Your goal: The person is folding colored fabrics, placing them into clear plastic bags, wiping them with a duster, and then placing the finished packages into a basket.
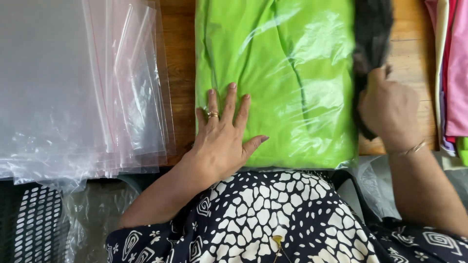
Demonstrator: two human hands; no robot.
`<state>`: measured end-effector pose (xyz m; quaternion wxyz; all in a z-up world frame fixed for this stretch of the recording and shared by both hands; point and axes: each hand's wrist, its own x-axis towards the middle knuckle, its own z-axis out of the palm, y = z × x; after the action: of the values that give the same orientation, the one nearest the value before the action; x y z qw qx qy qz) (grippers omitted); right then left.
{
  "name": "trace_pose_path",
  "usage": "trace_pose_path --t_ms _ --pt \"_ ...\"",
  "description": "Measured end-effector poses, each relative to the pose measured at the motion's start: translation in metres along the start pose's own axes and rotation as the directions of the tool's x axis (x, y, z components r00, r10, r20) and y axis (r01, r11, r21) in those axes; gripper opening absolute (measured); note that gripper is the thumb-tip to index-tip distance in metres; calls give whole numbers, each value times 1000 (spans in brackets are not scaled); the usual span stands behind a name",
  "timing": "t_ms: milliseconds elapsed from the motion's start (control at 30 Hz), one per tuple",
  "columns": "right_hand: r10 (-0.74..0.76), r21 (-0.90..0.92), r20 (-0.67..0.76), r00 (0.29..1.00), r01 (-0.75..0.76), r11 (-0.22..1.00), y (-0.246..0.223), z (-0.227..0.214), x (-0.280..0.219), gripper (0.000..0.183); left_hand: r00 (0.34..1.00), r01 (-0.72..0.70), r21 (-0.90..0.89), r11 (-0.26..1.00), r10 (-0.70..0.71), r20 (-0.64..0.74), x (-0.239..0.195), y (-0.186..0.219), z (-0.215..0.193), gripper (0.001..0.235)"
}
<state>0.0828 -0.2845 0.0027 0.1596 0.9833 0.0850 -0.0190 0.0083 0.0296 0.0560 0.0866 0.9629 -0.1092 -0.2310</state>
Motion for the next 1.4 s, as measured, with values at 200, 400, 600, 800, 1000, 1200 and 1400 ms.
trace_pose_path --t_ms 200,400,600,800,1000,1200,1400 --pt "35 208 -128 991 -8 978 -23 -39 -33 21 995 -97 -201 975 94 -27 0 -10 -17 83" --pt "-438 322 -57 897 432 842 -60 -42 -47 13 992 -125 -68 990 123 -39 35 -16 -6 88" --pt "127 277 31 991 -130 952 16 -22 -12 30 990 -116 -200 973 129 54 20 -35 -23 84" --pt "100 658 440 893 -396 641 -11 -59 -47 29 994 -2 -236 972 27 102 13 -45 -24 77" --pt "-43 674 -121 992 114 730 -2 -37 -31 20 988 -64 -202 977 33 -153 19 -30 -6 67" --pt "-188 162 -398 898 270 949 35 -41 50 24 981 -194 -379 905 178 -77 -1 23 -25 60" --pt "-171 145 -496 852 275 950 -11 -73 47 28 698 -542 -475 693 686 204 2 46 -4 71"
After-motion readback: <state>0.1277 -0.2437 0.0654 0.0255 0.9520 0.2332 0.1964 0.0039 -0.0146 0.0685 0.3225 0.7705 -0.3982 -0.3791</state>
